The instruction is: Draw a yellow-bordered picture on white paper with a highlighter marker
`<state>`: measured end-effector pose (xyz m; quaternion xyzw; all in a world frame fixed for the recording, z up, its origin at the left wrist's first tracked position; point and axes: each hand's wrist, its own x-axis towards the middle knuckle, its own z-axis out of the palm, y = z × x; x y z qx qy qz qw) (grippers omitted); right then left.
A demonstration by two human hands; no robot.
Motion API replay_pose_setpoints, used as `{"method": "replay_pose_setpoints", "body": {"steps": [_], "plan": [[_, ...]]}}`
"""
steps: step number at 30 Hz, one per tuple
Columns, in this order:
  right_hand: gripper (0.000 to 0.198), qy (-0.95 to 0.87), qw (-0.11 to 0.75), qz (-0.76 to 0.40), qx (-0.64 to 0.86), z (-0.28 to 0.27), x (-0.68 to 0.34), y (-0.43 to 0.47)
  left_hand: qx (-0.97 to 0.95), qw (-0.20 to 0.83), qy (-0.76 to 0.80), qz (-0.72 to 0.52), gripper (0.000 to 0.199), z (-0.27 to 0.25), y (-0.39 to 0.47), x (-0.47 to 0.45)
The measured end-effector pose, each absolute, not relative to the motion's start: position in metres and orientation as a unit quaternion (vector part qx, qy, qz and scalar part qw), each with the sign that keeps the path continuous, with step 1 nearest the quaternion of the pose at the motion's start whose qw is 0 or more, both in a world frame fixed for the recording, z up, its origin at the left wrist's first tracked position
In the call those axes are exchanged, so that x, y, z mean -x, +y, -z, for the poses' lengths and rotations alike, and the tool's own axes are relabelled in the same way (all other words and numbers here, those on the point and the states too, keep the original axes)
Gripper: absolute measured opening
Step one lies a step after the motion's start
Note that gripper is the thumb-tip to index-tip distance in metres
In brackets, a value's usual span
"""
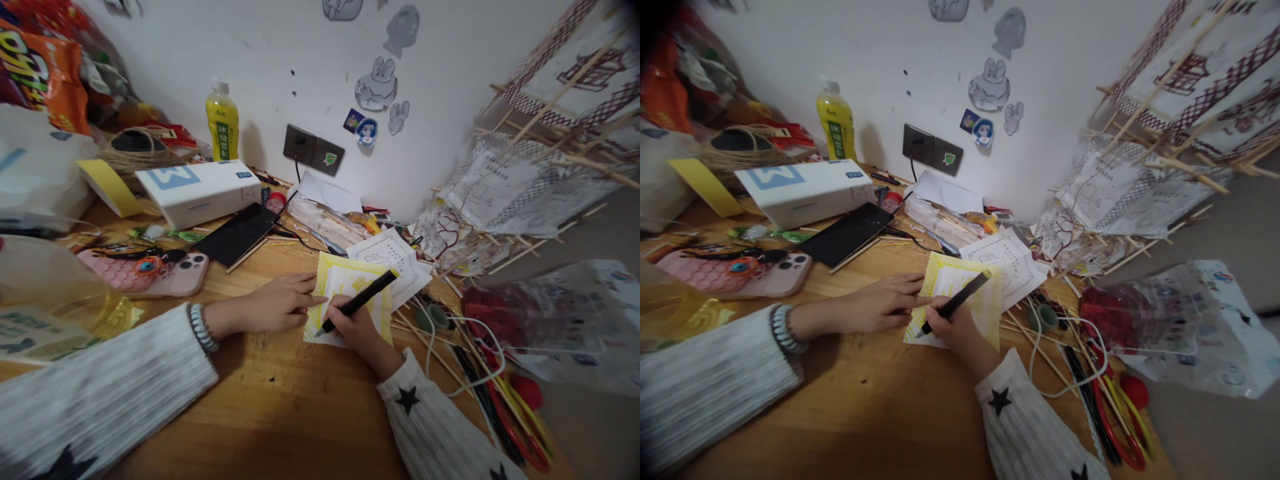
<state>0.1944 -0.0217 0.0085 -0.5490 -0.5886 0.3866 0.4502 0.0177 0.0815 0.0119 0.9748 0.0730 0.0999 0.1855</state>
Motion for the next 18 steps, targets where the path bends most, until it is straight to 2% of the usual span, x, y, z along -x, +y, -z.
{"method": "replay_pose_setpoints", "body": {"steps": [10,15,18], "plan": [[0.026,-0.575,0.449,-0.404,0.553,-0.0044,-0.1981,-0.0230,-0.974,0.187,0.068,-0.105,0.066,-0.0119,0.0815,-0.0179],[0.025,-0.571,0.488,-0.367,0.548,-0.0023,-0.1975,-0.0223,-0.974,0.187,0.064,-0.113,0.060,-0.0105,0.0827,-0.0191],[0.025,-0.576,0.483,-0.357,0.554,-0.0024,-0.1961,-0.0219,-0.973,0.186,0.052,-0.122,0.058,-0.0093,0.0839,-0.0205]]}}
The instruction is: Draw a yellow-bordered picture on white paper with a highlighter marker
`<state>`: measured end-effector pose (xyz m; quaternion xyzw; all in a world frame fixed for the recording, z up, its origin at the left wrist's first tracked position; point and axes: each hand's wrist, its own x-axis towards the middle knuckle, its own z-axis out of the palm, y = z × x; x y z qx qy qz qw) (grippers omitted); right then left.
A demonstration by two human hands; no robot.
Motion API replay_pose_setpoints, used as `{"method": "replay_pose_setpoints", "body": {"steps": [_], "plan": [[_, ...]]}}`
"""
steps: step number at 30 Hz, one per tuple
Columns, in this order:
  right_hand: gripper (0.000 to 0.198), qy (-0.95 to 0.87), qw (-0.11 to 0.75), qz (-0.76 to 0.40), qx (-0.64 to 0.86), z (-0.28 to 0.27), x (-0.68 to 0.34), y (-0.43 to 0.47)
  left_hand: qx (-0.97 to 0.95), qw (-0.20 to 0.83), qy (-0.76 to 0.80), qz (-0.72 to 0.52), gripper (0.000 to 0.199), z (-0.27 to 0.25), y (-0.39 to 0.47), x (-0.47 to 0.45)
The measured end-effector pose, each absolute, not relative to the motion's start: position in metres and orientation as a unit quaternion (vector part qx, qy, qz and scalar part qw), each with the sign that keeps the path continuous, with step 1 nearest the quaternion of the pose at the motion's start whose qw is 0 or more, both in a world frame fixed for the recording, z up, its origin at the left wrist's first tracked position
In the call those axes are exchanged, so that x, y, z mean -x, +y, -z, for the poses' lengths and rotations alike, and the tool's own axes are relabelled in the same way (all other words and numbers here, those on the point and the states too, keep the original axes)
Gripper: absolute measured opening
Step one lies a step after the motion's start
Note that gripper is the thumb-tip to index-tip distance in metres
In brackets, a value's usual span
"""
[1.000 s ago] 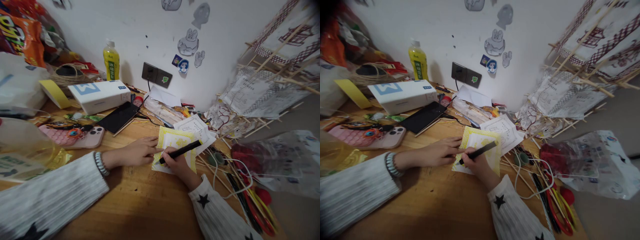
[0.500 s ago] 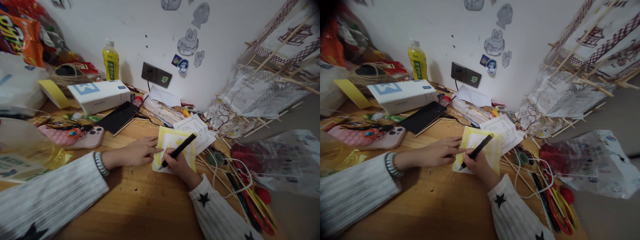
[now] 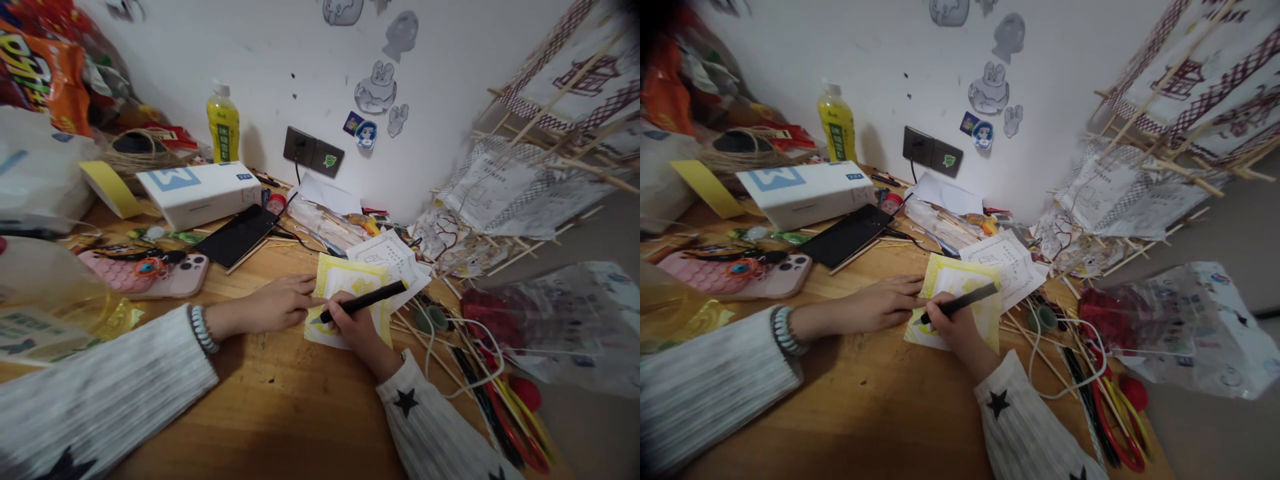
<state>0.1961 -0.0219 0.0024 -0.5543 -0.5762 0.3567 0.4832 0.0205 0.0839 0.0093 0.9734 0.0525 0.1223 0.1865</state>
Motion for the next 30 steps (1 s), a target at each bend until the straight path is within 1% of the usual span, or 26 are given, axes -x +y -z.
{"method": "replay_pose_setpoints", "body": {"steps": [8,23,30], "plan": [[0.024,-0.591,0.473,-0.361,0.545,-0.0032,-0.1935,-0.0199,-0.971,0.186,0.049,-0.140,0.048,-0.0090,0.0830,-0.0220],[0.026,-0.578,0.462,-0.350,0.574,-0.0048,-0.1950,-0.0220,-0.971,0.184,0.055,-0.142,0.058,-0.0095,0.0815,-0.0213],[0.025,-0.585,0.452,-0.349,0.576,-0.0050,-0.1964,-0.0205,-0.973,0.180,0.060,-0.133,0.056,-0.0089,0.0817,-0.0206]]}}
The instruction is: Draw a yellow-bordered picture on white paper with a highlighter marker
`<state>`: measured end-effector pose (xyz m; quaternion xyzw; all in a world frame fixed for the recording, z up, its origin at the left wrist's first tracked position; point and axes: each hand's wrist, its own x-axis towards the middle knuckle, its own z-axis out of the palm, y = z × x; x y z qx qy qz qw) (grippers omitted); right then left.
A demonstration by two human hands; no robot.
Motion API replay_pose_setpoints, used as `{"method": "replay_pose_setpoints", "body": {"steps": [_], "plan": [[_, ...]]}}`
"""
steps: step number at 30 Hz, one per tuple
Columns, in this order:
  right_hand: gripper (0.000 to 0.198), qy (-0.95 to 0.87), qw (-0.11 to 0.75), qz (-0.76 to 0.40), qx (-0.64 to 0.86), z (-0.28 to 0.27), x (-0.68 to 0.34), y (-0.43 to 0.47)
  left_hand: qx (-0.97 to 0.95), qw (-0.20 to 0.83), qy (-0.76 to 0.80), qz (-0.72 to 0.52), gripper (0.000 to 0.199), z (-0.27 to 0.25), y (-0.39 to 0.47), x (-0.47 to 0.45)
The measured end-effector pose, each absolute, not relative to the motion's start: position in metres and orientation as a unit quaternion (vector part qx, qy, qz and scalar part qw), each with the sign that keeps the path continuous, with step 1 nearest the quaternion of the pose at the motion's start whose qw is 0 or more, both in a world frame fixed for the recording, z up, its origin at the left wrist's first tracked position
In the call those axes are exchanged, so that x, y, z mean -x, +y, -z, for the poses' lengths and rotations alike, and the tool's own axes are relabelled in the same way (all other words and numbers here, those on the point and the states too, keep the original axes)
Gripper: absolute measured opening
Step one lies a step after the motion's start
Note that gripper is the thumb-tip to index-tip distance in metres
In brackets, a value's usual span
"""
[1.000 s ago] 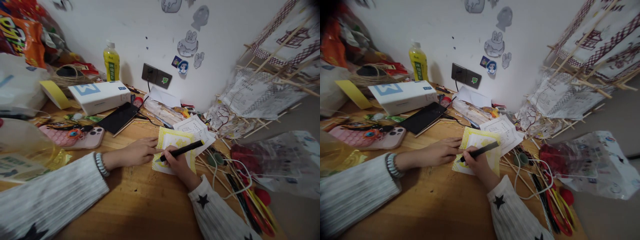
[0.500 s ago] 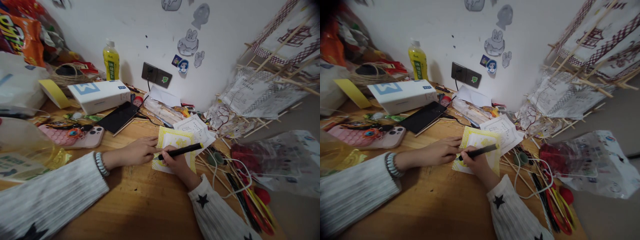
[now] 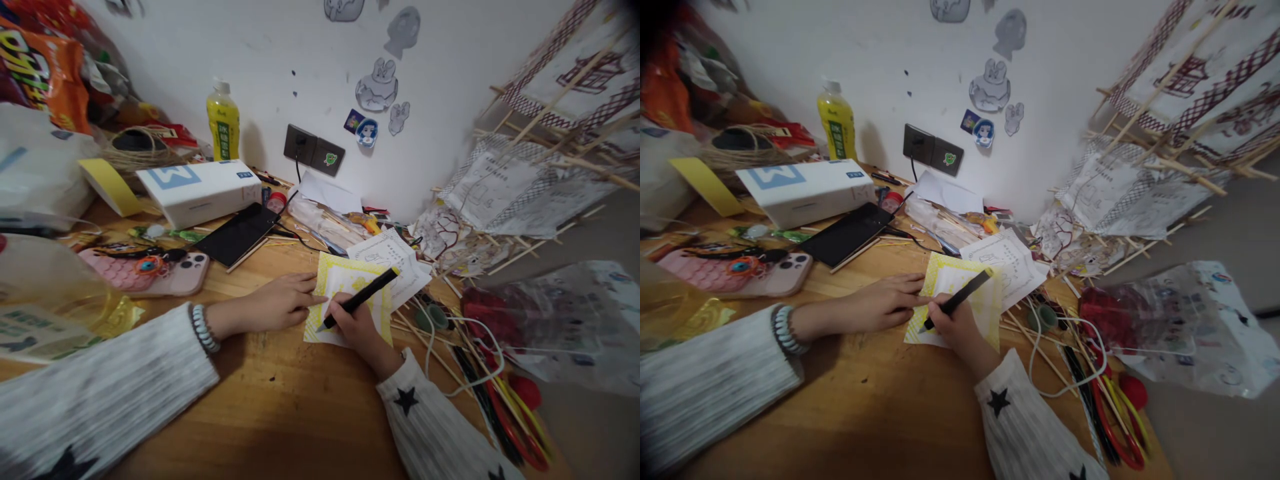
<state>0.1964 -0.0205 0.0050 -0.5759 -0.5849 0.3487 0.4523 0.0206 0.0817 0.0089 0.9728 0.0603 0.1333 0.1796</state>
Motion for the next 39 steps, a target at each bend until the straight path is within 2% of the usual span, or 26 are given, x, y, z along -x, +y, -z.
{"method": "replay_pose_setpoints", "body": {"steps": [13,18,21,27,39], "plan": [[0.029,-0.582,0.445,-0.389,0.559,-0.008,-0.197,-0.021,-0.974,0.174,0.061,-0.134,0.055,-0.006,0.083,-0.021],[0.031,-0.527,0.494,-0.448,0.527,-0.005,-0.200,-0.025,-0.972,0.177,0.076,-0.134,0.043,-0.008,0.081,-0.021],[0.032,-0.533,0.503,-0.436,0.522,-0.006,-0.202,-0.026,-0.970,0.180,0.087,-0.138,0.039,-0.010,0.079,-0.023],[0.028,-0.583,0.498,-0.365,0.528,-0.002,-0.207,-0.025,-0.969,0.181,0.104,-0.131,0.044,-0.012,0.078,-0.022],[0.020,-0.590,0.471,-0.365,0.545,-0.003,-0.208,-0.022,-0.972,0.160,0.146,-0.095,0.054,-0.009,0.077,-0.022]]}}
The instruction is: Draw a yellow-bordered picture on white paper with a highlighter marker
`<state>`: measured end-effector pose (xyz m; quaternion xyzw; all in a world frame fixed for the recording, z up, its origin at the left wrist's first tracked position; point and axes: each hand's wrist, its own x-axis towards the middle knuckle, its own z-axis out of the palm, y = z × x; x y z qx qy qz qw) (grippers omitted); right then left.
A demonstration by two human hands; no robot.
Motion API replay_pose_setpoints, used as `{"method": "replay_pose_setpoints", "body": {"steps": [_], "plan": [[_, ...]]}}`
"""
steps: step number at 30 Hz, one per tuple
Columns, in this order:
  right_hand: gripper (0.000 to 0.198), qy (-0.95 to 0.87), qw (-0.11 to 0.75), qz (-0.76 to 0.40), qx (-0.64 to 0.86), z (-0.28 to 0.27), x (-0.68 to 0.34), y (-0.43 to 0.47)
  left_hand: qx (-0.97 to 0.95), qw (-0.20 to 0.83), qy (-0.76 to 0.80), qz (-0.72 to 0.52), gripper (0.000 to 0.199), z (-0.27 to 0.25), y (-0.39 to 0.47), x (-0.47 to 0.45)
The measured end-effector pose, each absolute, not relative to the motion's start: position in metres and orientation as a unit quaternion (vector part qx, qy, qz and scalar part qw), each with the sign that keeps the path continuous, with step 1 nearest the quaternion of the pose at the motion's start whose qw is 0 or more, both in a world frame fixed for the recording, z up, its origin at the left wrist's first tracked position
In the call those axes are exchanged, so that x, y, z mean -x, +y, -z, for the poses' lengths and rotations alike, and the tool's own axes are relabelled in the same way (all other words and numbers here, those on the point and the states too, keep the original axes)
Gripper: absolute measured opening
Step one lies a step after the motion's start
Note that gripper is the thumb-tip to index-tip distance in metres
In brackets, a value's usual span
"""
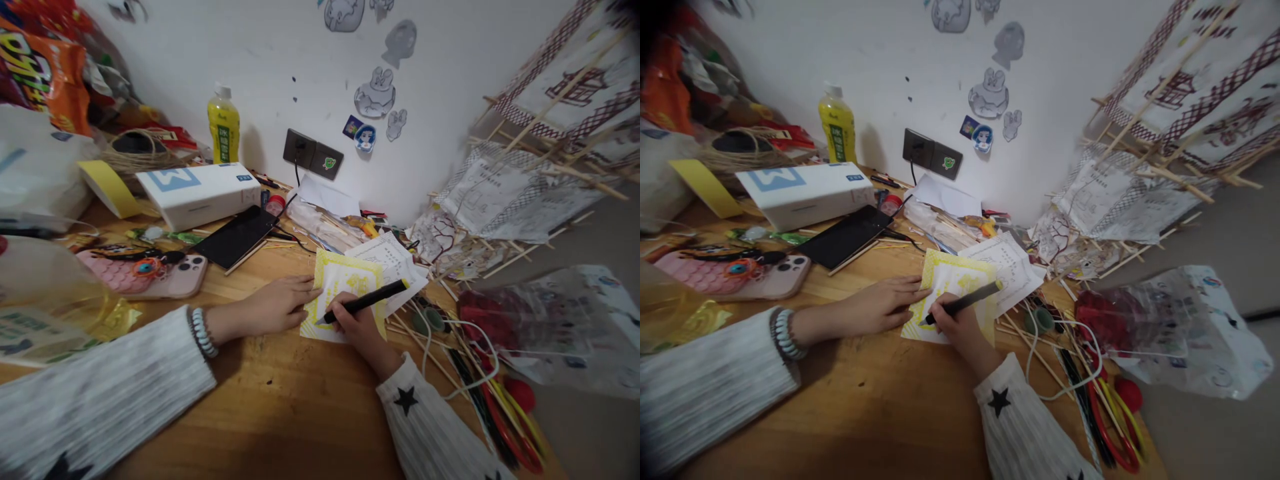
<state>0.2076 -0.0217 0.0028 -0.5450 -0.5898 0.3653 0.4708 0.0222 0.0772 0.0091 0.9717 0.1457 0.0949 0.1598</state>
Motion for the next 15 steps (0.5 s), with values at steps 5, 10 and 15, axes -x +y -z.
{"method": "replay_pose_setpoints", "body": {"steps": [5,10,15], "plan": [[0.022,-0.600,0.458,-0.367,0.543,-0.0018,-0.2074,-0.0212,-0.975,0.148,0.142,-0.090,0.053,-0.0090,0.0778,-0.0221],[0.025,-0.605,0.453,-0.343,0.558,-0.0015,-0.2082,-0.0198,-0.976,0.145,0.143,-0.084,0.054,-0.0087,0.0780,-0.0223],[0.023,-0.607,0.445,-0.334,0.567,-0.0030,-0.2090,-0.0189,-0.975,0.145,0.144,-0.082,0.054,-0.0093,0.0777,-0.0224]]}}
